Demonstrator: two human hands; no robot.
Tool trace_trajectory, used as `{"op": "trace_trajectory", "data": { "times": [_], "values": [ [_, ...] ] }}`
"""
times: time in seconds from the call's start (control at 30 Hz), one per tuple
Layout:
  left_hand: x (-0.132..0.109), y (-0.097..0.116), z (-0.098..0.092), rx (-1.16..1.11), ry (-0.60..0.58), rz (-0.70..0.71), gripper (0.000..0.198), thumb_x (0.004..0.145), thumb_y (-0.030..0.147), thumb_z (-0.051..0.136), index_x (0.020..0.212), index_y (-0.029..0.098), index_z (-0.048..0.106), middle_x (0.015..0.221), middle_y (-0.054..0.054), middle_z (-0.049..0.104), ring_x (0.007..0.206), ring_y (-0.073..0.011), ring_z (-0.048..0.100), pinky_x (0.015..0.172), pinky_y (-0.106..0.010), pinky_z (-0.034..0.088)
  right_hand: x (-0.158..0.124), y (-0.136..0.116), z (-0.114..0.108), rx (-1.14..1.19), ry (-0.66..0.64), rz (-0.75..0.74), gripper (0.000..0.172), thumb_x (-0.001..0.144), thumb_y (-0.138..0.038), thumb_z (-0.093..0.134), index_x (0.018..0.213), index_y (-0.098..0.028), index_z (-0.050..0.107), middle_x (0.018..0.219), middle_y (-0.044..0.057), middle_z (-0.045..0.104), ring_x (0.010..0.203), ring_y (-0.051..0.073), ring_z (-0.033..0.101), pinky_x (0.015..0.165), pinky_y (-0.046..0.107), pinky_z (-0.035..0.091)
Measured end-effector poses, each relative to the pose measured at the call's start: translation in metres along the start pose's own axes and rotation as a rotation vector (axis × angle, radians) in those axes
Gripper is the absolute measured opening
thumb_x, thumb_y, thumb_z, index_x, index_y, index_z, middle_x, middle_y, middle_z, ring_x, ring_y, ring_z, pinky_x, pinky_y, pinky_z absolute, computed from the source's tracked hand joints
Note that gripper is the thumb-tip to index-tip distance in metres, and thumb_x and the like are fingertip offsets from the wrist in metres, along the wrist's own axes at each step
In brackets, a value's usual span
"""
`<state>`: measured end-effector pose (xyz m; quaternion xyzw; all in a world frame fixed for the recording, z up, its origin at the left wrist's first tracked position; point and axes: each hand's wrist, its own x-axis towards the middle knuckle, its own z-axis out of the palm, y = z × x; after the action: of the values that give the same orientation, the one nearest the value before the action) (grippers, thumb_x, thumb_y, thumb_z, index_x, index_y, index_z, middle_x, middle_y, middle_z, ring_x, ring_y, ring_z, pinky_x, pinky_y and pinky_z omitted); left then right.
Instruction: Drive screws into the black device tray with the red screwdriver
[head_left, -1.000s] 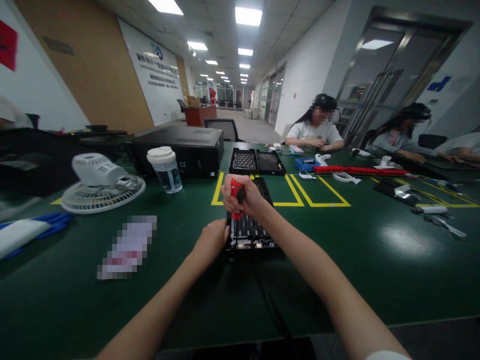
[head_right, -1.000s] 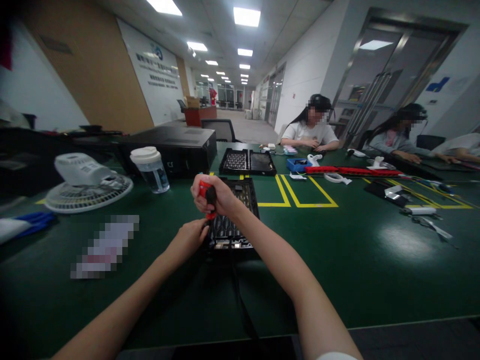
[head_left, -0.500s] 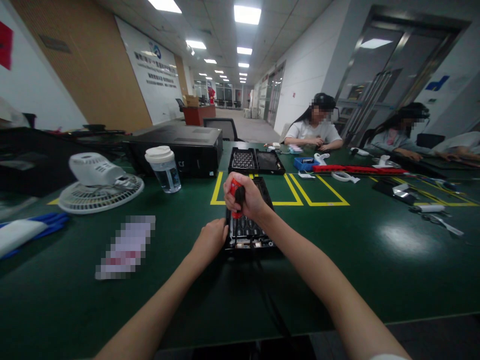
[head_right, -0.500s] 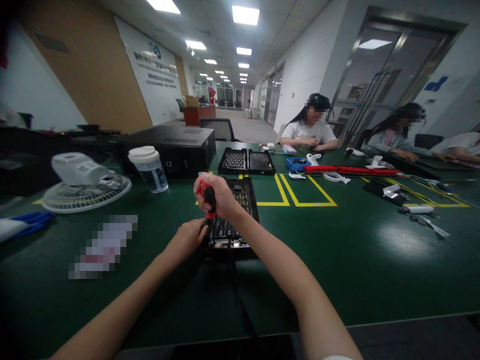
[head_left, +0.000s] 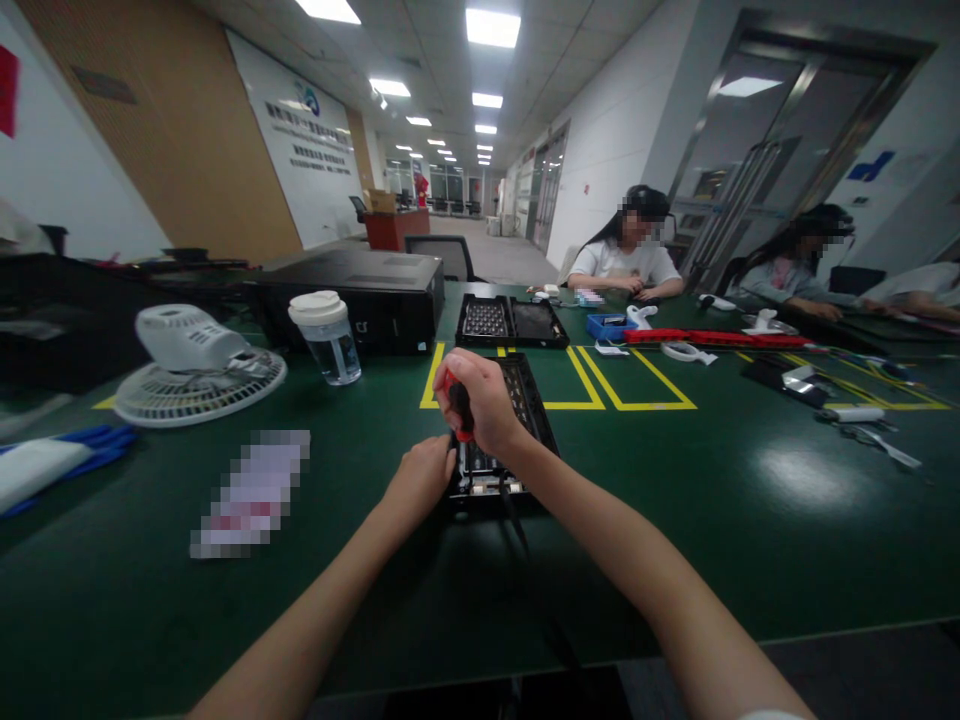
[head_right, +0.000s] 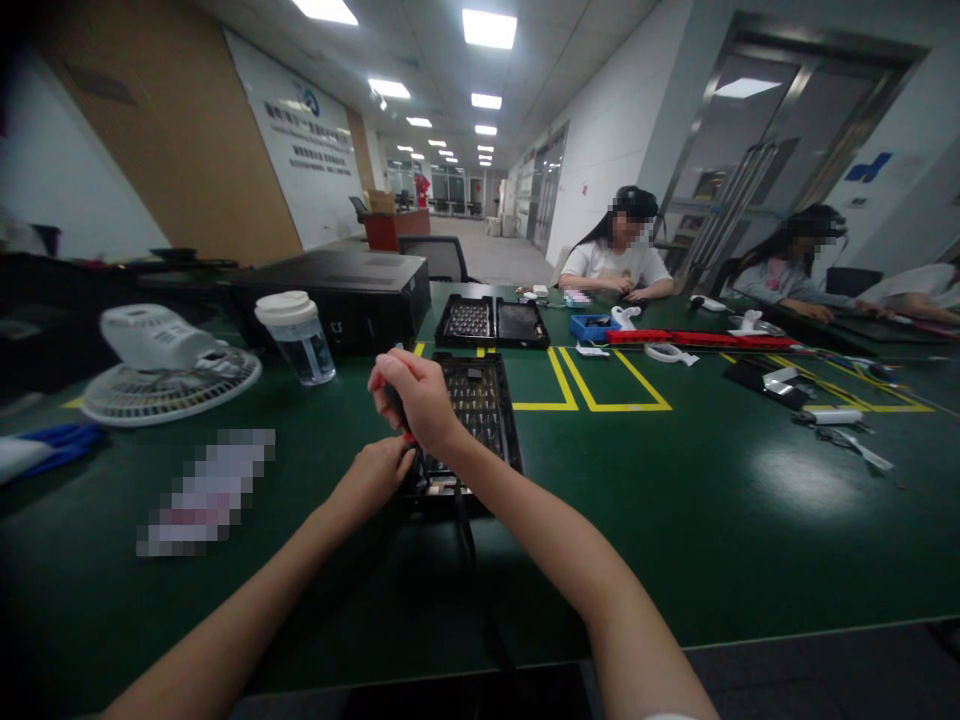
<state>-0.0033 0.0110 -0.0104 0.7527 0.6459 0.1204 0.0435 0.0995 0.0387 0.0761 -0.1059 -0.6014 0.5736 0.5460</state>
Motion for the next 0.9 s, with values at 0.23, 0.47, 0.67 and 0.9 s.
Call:
{"op": "trace_trajectory", "data": {
  "times": [0.23, 0.47, 0.67, 0.9],
  "values": [
    [0.001, -0.001, 0.001, -0.02, 0.01, 0.004, 0.022, 0.089, 0.023, 0.036, 0.09, 0.015, 0.056, 0.094, -0.01, 0.066, 0.086, -0.02, 0.063, 0.073, -0.028, 0.044, 0.0, -0.002, 0.007, -0.088, 0.12, -0.016, 0.027, 0.086, -0.029, 0.043, 0.062, -0.017, 0.048, 0.041, -0.009, 0.043, 0.027, 0.002, 0.034, 0.029, 0.014, 0.023],
    [0.001, -0.001, 0.0, -0.034, -0.009, -0.002, 0.024, 0.089, 0.024, 0.035, 0.09, 0.015, 0.058, 0.094, -0.009, 0.066, 0.087, -0.0197, 0.063, 0.075, -0.028, 0.044, -0.002, 0.0, 0.014, -0.164, 0.26, -0.04, 0.028, 0.087, -0.031, 0.045, 0.062, -0.017, 0.047, 0.044, -0.008, 0.04, 0.03, 0.002, 0.033, 0.03, 0.015, 0.022],
    [0.0, 0.0, -0.003, -0.052, -0.032, -0.011, 0.027, 0.089, 0.024, 0.034, 0.088, 0.014, 0.06, 0.098, -0.011, 0.067, 0.089, -0.0197, 0.063, 0.077, -0.028, 0.045, -0.004, 0.003, 0.016, -0.279, 0.362, -0.037, 0.031, 0.087, -0.039, 0.045, 0.064, -0.018, 0.047, 0.05, -0.006, 0.043, 0.04, 0.004, 0.036, 0.039, 0.017, 0.028],
    [0.0, 0.002, -0.005, -0.051, -0.032, -0.005, 0.029, 0.089, 0.021, 0.033, 0.09, 0.013, 0.061, 0.097, -0.012, 0.067, 0.089, -0.0203, 0.063, 0.077, -0.028, 0.045, -0.005, 0.0, 0.02, -0.286, 0.435, 0.008, 0.032, 0.086, -0.044, 0.045, 0.064, -0.02, 0.045, 0.053, -0.005, 0.042, 0.044, 0.006, 0.037, 0.043, 0.019, 0.028]
  ]
}}
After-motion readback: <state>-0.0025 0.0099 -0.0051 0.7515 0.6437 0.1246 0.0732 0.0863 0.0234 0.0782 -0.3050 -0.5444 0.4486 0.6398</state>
